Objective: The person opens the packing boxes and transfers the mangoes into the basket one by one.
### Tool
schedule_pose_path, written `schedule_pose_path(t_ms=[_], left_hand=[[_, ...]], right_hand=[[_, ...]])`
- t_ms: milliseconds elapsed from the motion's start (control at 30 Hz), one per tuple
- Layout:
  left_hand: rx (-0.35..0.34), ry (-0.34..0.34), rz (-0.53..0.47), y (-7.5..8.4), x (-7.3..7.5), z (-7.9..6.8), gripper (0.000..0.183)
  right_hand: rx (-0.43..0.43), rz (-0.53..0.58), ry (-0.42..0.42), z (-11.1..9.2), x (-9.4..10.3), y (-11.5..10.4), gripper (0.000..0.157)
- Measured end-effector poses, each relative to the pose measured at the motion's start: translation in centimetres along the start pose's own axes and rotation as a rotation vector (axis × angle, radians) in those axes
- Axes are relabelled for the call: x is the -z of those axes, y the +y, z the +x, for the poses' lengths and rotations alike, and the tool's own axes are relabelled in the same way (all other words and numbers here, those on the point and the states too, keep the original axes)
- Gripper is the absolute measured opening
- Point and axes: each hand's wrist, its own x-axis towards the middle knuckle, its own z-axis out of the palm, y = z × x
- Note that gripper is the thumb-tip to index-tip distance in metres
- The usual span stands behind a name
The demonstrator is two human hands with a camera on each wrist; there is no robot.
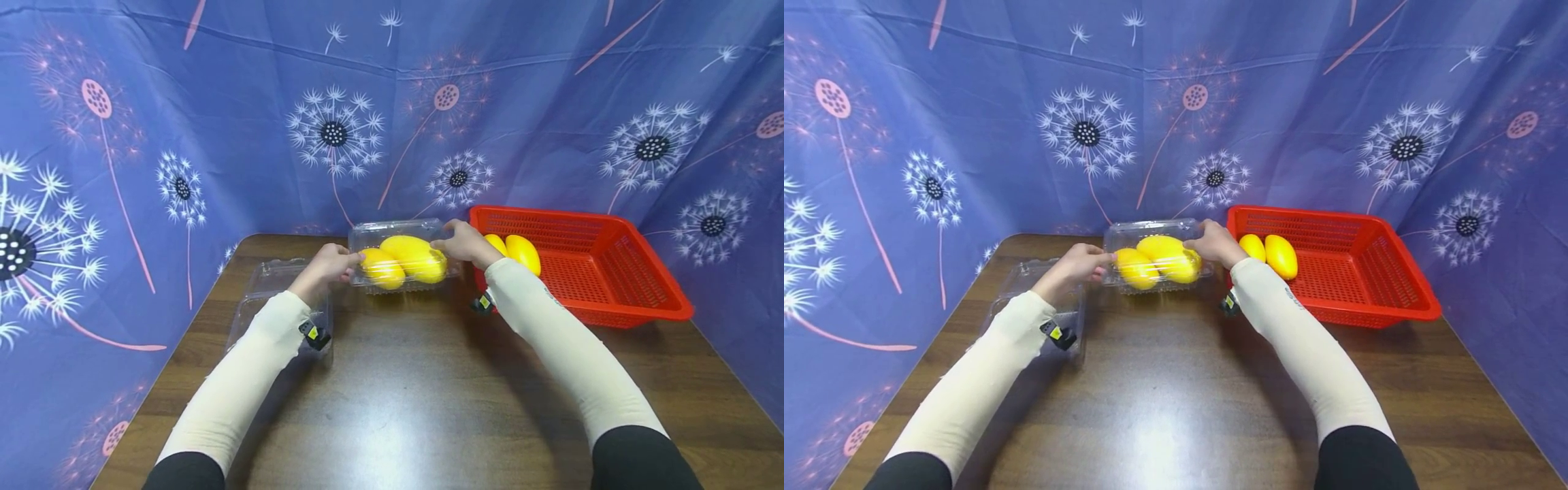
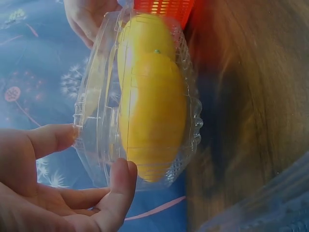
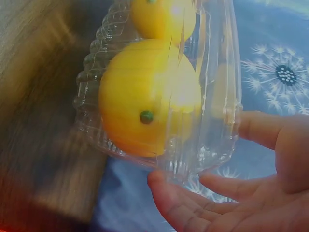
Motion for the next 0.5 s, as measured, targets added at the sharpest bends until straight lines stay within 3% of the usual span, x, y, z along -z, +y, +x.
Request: schedule_pose_path(t_ms=[100,233,500], left_hand=[[0.014,0.001,0.0,0.2,0.0,-0.7,0.056],[0.02,-0.009,-0.027,0.4,-0.3,-1.6,0.057],[-0.056,-0.032,0.044,0.3,-0.5,-3.4,0.067]], right_hand=[[0.005,0.026,-0.002,-0.5,0.2,0.2,0.066],[0.005,0.038,0.008,-1.3,0.5,0.5,0.067],[0.034,0.032,0.029,-3.2,0.8,0.5,0.066]])
